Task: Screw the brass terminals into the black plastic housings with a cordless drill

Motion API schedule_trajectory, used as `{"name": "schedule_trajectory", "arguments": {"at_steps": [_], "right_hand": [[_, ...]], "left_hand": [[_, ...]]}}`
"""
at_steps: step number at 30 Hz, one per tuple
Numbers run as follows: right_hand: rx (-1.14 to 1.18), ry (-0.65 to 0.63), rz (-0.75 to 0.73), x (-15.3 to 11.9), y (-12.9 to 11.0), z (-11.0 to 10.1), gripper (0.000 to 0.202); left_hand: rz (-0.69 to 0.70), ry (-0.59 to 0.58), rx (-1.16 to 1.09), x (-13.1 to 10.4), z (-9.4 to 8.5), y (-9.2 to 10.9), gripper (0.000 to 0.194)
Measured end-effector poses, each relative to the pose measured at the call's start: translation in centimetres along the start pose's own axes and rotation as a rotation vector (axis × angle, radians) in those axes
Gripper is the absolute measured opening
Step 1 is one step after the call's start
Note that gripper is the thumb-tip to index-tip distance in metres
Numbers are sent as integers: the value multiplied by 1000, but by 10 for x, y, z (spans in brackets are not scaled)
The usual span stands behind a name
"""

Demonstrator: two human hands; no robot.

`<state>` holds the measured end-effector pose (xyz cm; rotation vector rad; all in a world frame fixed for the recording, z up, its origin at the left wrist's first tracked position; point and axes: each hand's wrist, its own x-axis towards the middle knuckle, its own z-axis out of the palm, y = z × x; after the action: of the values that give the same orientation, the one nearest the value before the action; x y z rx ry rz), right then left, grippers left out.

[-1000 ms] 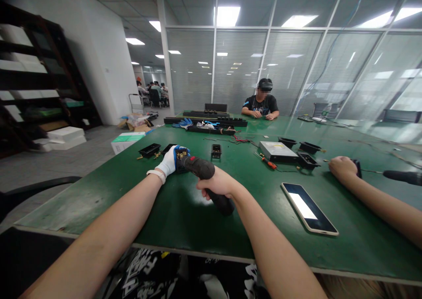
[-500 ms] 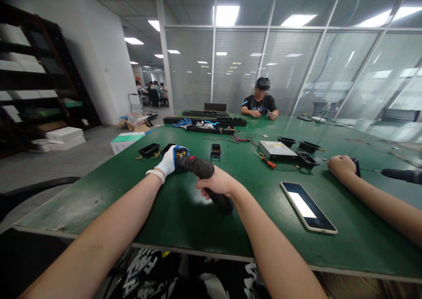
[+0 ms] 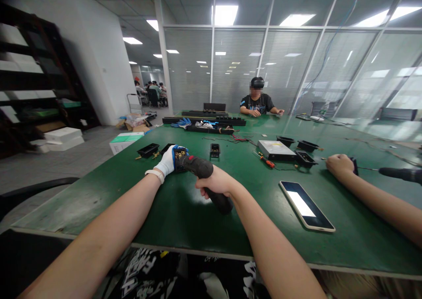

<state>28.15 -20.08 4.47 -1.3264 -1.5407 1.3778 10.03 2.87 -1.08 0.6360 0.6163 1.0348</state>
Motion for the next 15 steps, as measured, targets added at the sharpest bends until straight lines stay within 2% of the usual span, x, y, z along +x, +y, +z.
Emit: {"name": "schedule_trajectory", "arguments": {"at_steps": [11,15], "right_hand": [[-2,-3,-4,1,1,0,14],[-3,-3,-8,0,0,-1,14]], "left_hand": [[38,76,6,-1,1,0,32],[28,40,-3,-1,0,0,33]]}}
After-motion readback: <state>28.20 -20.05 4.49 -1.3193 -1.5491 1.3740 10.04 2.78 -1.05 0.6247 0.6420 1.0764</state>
